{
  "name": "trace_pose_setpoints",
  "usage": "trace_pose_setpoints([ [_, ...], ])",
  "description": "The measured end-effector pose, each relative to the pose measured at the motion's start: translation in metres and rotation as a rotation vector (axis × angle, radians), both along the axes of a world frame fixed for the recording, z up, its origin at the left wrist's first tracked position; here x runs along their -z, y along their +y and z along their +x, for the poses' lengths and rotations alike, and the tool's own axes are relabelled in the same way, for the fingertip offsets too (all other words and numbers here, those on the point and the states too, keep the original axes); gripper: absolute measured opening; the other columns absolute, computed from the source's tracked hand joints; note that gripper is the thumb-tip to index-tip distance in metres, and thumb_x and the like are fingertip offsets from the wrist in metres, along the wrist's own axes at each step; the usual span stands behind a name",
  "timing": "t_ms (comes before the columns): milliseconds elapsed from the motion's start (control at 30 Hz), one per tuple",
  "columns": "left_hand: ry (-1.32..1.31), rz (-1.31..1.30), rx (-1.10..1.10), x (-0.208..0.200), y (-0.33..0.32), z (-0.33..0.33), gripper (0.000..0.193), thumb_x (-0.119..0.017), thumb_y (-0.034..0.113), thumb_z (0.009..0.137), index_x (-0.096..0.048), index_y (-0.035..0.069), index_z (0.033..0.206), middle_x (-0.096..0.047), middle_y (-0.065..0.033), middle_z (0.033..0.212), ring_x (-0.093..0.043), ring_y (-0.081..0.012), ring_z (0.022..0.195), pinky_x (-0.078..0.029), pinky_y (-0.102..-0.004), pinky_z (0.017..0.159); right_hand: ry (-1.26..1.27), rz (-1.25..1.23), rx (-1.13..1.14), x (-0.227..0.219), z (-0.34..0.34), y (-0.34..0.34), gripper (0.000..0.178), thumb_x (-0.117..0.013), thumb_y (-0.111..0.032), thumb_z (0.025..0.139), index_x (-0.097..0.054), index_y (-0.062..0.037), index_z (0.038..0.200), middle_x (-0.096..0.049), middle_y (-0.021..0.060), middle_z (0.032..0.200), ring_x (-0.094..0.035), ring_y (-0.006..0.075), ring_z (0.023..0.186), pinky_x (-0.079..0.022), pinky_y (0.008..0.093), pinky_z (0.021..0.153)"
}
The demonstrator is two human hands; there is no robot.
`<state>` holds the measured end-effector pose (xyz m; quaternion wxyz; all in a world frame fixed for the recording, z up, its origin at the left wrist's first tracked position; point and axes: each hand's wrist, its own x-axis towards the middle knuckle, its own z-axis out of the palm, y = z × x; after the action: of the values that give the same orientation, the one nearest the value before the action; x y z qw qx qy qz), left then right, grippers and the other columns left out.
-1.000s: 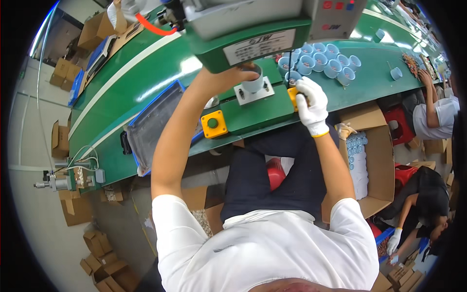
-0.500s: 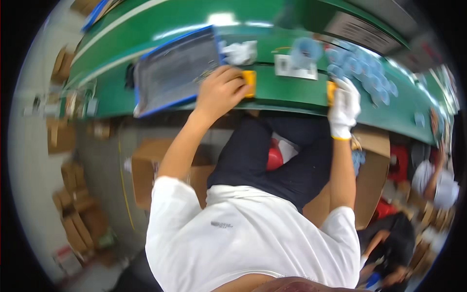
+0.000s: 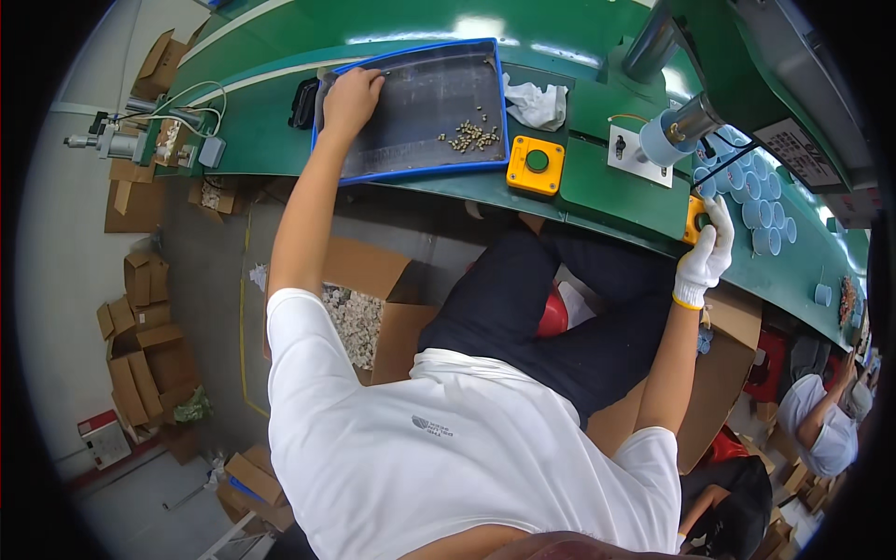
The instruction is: Assembling small metal parts into plastic housings using a stationary press machine on a production line.
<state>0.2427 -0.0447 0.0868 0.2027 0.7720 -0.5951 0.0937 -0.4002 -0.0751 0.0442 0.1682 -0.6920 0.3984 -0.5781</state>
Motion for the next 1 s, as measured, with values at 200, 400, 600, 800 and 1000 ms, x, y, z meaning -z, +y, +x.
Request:
trace_pose_setpoints([
  [200,-0.141,0.166,0.043,0.006,-0.039,0.011,0.029,-0.067,0.035,0.104,-0.084,0.014,0.114,-0.08,-0.0165,0.114,-0.075,-0.0414,0.108,-0.06,-0.0528,0.092,-0.014,0.042,0.095,-0.012,0.002,0.007,0.032,-0.056,-0.008,0.108,-0.072,0.0038,0.132,-0.068,0.0219,0.146,-0.067,0.0292,0.131,-0.054,0.0383,0.111],
  [400,-0.166,0.135,0.071,0.003,-0.041,0.009,0.029,-0.067,0.034,0.102,-0.083,0.013,0.112,-0.079,-0.0146,0.116,-0.073,-0.0394,0.112,-0.059,-0.0501,0.095,-0.015,0.001,0.096,-0.011,0.005,-0.002,0.028,-0.064,-0.004,0.1,-0.077,0.0012,0.125,-0.07,0.0231,0.141,-0.07,0.0319,0.128,-0.053,0.0392,0.112],
  [600,-0.157,0.138,0.157,0.007,-0.049,0.02,0.024,-0.063,0.025,0.106,-0.078,0.007,0.112,-0.075,-0.0183,0.112,-0.071,-0.0428,0.107,-0.057,-0.0517,0.092,0.004,-0.01,0.049,-0.013,0.001,-0.001,0.032,-0.059,-0.009,0.106,-0.072,0.0034,0.132,-0.066,0.0225,0.147,-0.068,0.0276,0.13,-0.054,0.038,0.111],
  [800,-0.002,0.037,0.216,0.001,-0.028,-0.029,0.019,-0.056,0.016,0.111,-0.063,-0.001,0.114,-0.069,-0.0256,0.113,-0.067,-0.0472,0.107,-0.053,-0.0533,0.092,-0.057,-0.015,0.14,-0.017,0.003,0.005,0.028,-0.071,-0.005,0.095,-0.078,-0.0004,0.122,-0.072,0.0213,0.137,-0.071,0.0344,0.125,-0.055,0.0411,0.11],
  [1000,0.322,-0.11,0.663,-0.053,0.019,-0.216,0.007,-0.059,0.006,0.105,-0.061,-0.001,0.109,-0.065,-0.02,0.108,-0.064,-0.0369,0.1,-0.051,-0.0429,0.091,-0.191,0.17,0.064,-0.128,0.094,0.027,0.067,-0.087,-0.014,0.087,-0.058,0.0033,0.144,-0.075,0.0204,0.122,-0.075,0.0244,0.115,-0.06,0.0382,0.097],
])
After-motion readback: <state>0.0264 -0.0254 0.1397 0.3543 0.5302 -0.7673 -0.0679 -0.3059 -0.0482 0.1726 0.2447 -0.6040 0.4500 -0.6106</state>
